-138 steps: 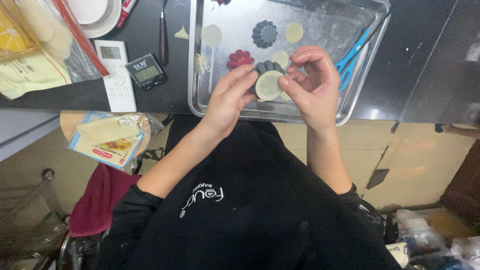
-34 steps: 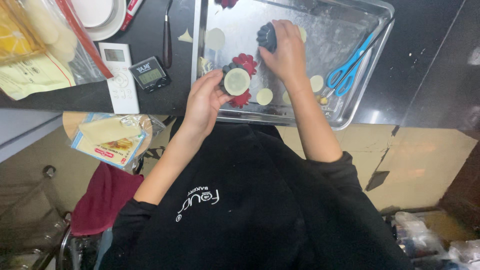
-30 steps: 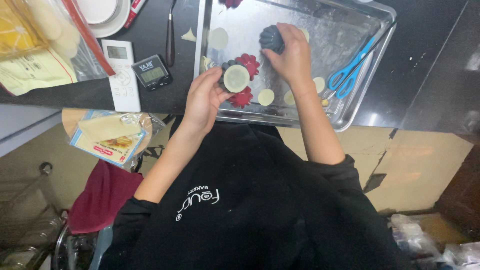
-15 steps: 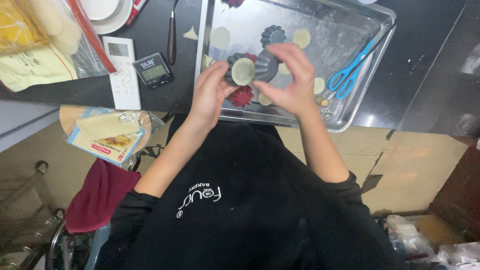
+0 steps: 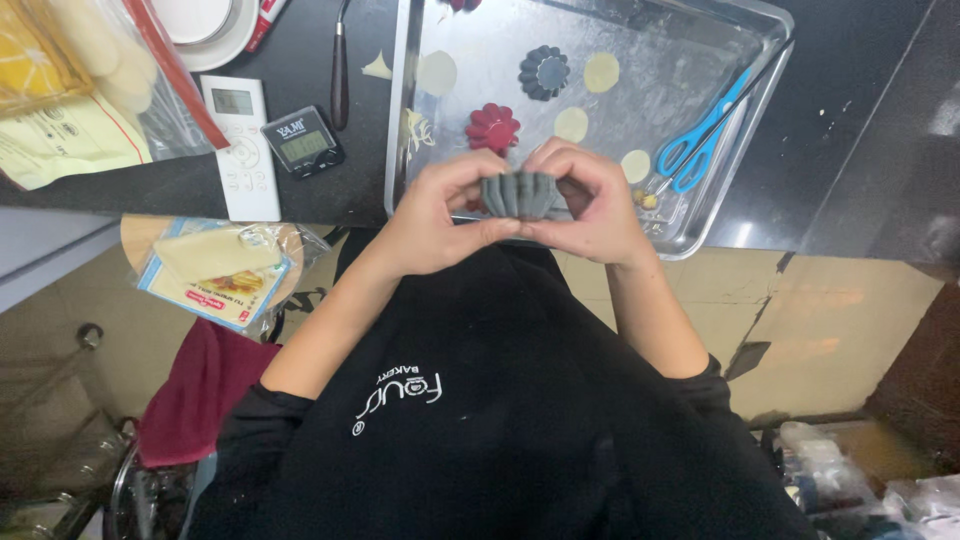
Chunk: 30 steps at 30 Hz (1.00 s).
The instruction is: The person separates small circular dough pieces from a sheet and places them on a metal tray. They use a brush to apply a liquid to the dough circles, then press each into a flower-shaped mold, remove the shaped dough, and repeat the process with additional pieces.
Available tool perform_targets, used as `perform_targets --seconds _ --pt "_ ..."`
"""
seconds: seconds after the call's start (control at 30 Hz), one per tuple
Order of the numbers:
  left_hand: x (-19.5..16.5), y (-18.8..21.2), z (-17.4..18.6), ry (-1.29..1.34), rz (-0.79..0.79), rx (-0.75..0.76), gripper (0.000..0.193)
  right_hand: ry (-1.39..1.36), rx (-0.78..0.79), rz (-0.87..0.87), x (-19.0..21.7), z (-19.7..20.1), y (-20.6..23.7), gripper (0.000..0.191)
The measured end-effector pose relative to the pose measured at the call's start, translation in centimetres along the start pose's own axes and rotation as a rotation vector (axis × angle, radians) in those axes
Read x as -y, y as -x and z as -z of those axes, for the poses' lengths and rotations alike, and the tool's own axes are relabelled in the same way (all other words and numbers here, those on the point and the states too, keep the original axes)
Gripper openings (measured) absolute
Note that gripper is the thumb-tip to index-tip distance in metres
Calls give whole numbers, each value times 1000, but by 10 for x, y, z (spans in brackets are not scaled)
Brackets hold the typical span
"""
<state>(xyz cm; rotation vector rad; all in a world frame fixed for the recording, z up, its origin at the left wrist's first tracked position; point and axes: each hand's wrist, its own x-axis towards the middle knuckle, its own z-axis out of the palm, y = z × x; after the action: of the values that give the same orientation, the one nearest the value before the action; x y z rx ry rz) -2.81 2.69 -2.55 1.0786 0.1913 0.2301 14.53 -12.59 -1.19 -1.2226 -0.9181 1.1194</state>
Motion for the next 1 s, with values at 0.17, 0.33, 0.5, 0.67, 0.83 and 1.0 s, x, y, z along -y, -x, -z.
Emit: perform_targets --seconds 0.17,0.33,0.5,0.67,0.83,1.0 --pt "-11 -6 0 -381 12 25 28 98 -19 -31 -19 4 14 29" --pt "10 -68 29 -533 260 -236 60 571 -165 -88 -45 37 -24 69" --pt "38 -133 38 -897 -3 -424 43 1177 -305 70 -75 54 -60 72" --pt "37 -136 34 -1112 -192 -370 36 1108 -373 -8 -80 56 -60 64" --pt "41 -111 21 -953 -192 -367 35 952 -465 60 -64 50 -48 62" --pt "71 -86 2 105 115 -238 23 939 -395 131 -42 25 -19 59"
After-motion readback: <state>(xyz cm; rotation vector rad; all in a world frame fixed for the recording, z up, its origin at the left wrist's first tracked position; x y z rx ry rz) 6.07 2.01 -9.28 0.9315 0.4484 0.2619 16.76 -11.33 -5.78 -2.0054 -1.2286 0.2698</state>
